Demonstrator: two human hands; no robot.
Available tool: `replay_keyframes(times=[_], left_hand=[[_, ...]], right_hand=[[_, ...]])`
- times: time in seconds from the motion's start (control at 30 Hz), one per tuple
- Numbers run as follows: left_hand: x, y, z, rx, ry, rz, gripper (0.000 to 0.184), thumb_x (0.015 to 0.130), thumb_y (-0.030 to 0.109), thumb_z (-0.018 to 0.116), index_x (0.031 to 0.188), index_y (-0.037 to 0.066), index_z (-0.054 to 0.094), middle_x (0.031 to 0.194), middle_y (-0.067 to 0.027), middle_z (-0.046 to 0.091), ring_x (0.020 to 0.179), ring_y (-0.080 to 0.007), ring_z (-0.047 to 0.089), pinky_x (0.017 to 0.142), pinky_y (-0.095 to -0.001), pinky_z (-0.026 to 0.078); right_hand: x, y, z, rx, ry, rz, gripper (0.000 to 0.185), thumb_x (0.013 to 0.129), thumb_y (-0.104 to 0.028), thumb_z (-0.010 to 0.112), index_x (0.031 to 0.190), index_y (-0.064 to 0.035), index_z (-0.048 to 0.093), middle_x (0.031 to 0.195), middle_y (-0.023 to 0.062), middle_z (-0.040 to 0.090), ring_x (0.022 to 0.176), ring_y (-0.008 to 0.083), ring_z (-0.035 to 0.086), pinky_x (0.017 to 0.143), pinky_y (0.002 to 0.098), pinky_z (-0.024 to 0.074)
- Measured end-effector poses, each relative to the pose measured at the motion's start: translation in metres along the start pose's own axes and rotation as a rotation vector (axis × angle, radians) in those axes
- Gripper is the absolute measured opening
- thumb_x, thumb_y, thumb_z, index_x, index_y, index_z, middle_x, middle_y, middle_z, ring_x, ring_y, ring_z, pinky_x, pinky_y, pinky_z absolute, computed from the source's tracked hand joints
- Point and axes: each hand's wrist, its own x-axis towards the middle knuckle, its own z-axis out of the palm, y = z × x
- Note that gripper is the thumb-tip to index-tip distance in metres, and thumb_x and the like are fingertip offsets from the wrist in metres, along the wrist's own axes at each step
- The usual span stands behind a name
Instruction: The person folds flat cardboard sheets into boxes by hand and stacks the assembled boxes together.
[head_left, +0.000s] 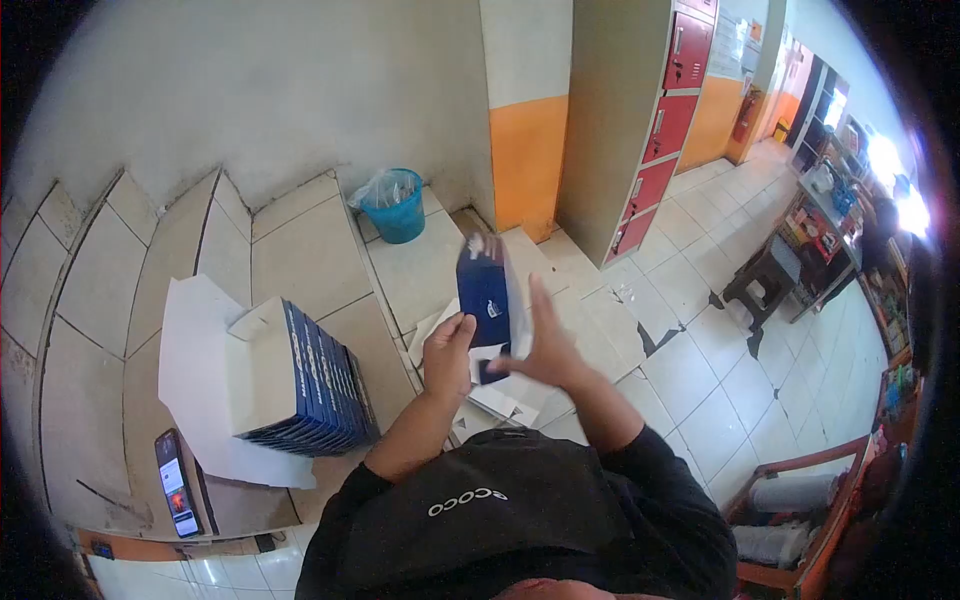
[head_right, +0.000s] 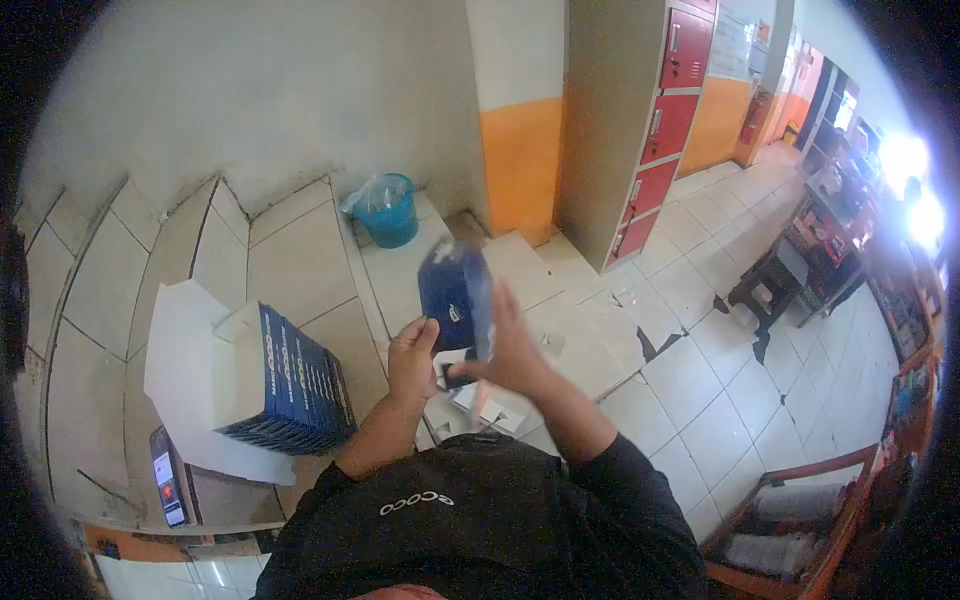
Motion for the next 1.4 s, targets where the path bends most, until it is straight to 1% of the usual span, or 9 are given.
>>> replay_keyframes(times=[0.17,0.37,0.53,0.73,0.87,1.0,1.07,1.23,1.4], left_hand=[[0.003,0.022,0.001,0.155,-0.071,0.152,0.018,0.084,0.009,0.063,0.099,-0.001,0.062,0.083,-0.0019,0.063,0.072,-0.0055,0.054,0.067,-0.0198,0.043],[0.014,0.016,-0.029,0.264,-0.041,0.206,0.015,0.08,0.005,0.065,0.094,0.002,0.061,0.082,-0.0011,0.064,0.065,-0.0057,0.055,0.059,-0.0211,0.044],[-0.005,0.014,0.001,0.396,-0.014,0.3,0.015,0.078,0.007,0.067,0.09,0.0,0.062,0.074,-0.0046,0.064,0.062,-0.0073,0.056,0.055,-0.0246,0.045],[-0.018,0.014,0.019,0.376,-0.128,0.463,0.016,0.079,-0.002,0.058,0.094,0.002,0.062,0.089,-0.0073,0.063,0.074,-0.0112,0.059,0.06,-0.0245,0.046],[-0.012,0.015,0.005,-0.168,-0.256,-0.036,0.027,0.079,-0.008,0.048,0.097,0.007,0.063,0.092,-0.0074,0.062,0.081,-0.0167,0.06,0.066,-0.0278,0.048],[0.014,0.005,-0.022,1.117,-0.454,0.676,0.026,0.066,-0.001,0.056,0.087,0.01,0.067,0.098,-0.0101,0.062,0.086,-0.0307,0.058,0.079,-0.0394,0.047],[0.017,-0.009,-0.024,1.357,-0.496,0.848,0.028,0.065,0.001,0.057,0.089,0.011,0.068,0.099,-0.0091,0.062,0.095,-0.0274,0.055,0.085,-0.04,0.044],[0.015,0.002,-0.019,1.643,-0.439,0.982,0.04,0.072,0.018,0.063,0.112,0.01,0.059,0.116,-0.0074,0.057,0.114,-0.0263,0.047,0.097,-0.0421,0.036],[0.024,0.013,-0.022,0.108,-0.396,-0.069,0.054,0.077,0.033,0.069,0.119,0.007,0.048,0.121,-0.0086,0.052,0.112,-0.0199,0.047,0.092,-0.0383,0.04]], right_hand=[[-0.011,0.01,0.03,-0.008,-0.217,0.358,0.066,0.079,-0.013,0.067,0.128,0.0111,0.031,0.107,0.0274,0.055,0.092,0.0323,0.06,0.082,0.0347,0.0489],[-0.012,0.0,-0.01,0.71,0.23,0.696,0.023,0.082,-0.006,0.06,0.101,0.0065,0.056,0.082,0.0097,0.065,0.065,0.0167,0.063,0.063,0.0321,0.0493],[-0.01,-0.027,-0.002,-0.212,0.042,-0.307,0.011,0.069,-0.002,0.067,0.08,-0.0046,0.066,0.069,0.0112,0.059,0.06,0.0246,0.058,0.052,0.0309,0.0461],[0.0,-0.026,0.024,-0.141,0.441,-0.299,0.016,0.071,-0.005,0.069,0.087,-0.0029,0.066,0.074,0.0108,0.059,0.06,0.0235,0.058,0.051,0.0313,0.0454],[0.004,-0.033,0.017,0.022,0.21,-0.268,0.022,0.075,-0.005,0.067,0.097,-0.001,0.065,0.08,0.0138,0.059,0.075,0.0261,0.06,0.064,0.0351,0.0467],[0.001,-0.009,-0.018,0.338,0.371,-0.038,0.043,0.079,-0.008,0.064,0.119,0.0004,0.05,0.103,0.0174,0.056,0.1,0.0288,0.054,0.087,0.0362,0.0408],[0.012,-0.017,-0.03,0.727,0.376,0.057,0.056,0.082,-0.01,0.062,0.131,0.0013,0.037,0.117,0.0188,0.05,0.109,0.0307,0.051,0.094,0.0348,0.0372],[0.015,0.013,-0.028,0.166,0.4,0.167,0.062,0.082,-0.007,0.057,0.135,-0.0001,0.027,0.128,0.0202,0.043,0.112,0.0339,0.049,0.096,0.0383,0.0381],[-0.006,-0.01,-0.016,-0.198,-0.007,-0.135,0.05,0.073,0.003,0.056,0.121,-0.0068,0.049,0.121,0.0165,0.051,0.105,0.0349,0.054,0.087,0.0394,0.0469]])
